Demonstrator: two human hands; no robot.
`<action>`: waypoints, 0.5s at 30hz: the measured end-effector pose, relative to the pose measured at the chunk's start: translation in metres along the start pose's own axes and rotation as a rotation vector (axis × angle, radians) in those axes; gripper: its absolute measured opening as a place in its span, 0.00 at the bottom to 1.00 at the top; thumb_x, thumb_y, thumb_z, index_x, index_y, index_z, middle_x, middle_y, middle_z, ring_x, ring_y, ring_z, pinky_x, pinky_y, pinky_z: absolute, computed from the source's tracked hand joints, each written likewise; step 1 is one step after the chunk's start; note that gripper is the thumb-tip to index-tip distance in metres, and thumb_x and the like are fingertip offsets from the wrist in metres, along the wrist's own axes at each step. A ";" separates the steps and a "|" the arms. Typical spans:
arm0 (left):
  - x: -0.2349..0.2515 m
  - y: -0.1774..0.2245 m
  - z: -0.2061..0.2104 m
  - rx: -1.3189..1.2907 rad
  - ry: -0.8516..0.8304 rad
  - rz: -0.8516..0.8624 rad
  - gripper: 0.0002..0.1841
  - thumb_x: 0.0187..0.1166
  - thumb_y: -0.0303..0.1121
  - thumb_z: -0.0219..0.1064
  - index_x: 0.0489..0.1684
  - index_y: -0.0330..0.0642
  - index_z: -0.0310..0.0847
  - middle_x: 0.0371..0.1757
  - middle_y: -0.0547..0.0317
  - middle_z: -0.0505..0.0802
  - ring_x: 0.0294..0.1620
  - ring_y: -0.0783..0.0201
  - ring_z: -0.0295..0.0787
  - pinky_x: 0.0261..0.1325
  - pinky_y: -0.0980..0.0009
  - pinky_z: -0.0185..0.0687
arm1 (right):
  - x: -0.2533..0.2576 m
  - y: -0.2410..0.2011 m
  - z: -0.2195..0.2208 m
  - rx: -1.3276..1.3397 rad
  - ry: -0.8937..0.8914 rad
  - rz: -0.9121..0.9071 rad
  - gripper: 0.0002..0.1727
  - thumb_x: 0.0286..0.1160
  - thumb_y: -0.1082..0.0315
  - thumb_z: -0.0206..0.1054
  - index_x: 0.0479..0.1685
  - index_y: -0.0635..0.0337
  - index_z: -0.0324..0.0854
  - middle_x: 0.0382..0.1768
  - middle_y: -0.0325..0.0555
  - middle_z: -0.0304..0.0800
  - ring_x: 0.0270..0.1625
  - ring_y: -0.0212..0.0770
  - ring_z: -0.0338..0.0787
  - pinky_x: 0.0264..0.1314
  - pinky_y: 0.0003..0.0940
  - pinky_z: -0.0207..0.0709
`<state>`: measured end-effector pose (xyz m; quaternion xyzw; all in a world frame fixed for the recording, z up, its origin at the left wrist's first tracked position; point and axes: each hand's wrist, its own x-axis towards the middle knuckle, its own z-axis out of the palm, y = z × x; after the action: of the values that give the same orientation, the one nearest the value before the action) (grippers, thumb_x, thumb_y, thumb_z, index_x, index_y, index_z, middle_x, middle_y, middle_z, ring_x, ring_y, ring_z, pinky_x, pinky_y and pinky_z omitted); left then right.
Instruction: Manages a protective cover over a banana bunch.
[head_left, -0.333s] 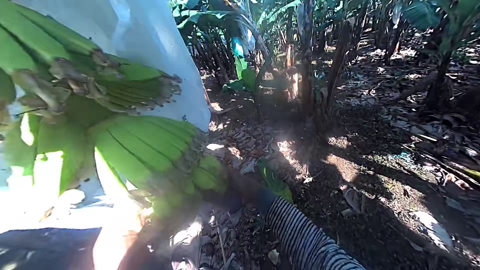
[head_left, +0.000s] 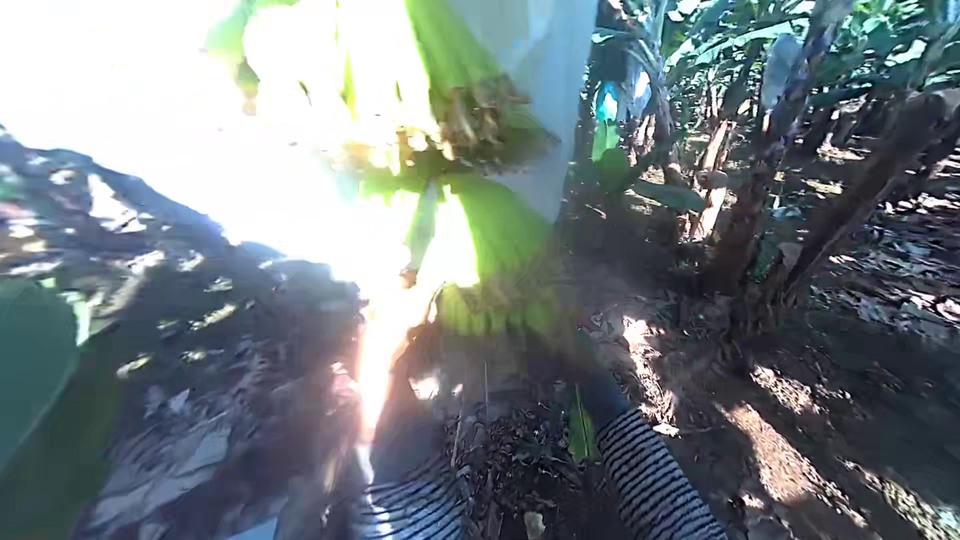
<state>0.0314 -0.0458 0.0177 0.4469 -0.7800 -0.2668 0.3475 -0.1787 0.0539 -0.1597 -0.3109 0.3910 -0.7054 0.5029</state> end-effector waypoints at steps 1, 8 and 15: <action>-0.005 -0.006 0.000 0.067 0.052 -0.017 0.18 0.82 0.49 0.68 0.45 0.42 0.89 0.37 0.47 0.92 0.40 0.49 0.90 0.48 0.41 0.84 | 0.003 0.004 0.002 0.022 -0.063 0.028 0.42 0.85 0.33 0.33 0.66 0.60 0.76 0.41 0.49 0.91 0.39 0.42 0.91 0.40 0.43 0.88; -0.030 0.002 -0.008 0.274 0.282 -0.126 0.22 0.78 0.50 0.68 0.57 0.41 0.85 0.44 0.40 0.92 0.50 0.38 0.90 0.51 0.38 0.82 | 0.014 0.017 0.025 -0.124 -0.303 0.067 0.21 0.82 0.49 0.53 0.43 0.58 0.82 0.25 0.42 0.88 0.26 0.38 0.88 0.30 0.36 0.85; -0.053 -0.007 -0.011 0.174 0.335 0.211 0.12 0.82 0.47 0.67 0.41 0.50 0.90 0.38 0.52 0.92 0.45 0.49 0.91 0.51 0.44 0.84 | 0.020 0.020 0.024 -0.189 -0.415 0.149 0.28 0.72 0.34 0.59 0.31 0.50 0.86 0.24 0.37 0.89 0.25 0.32 0.88 0.29 0.29 0.84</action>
<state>0.0627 -0.0033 0.0029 0.4291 -0.7739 -0.0825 0.4584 -0.1555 0.0258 -0.1638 -0.4650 0.3653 -0.5477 0.5919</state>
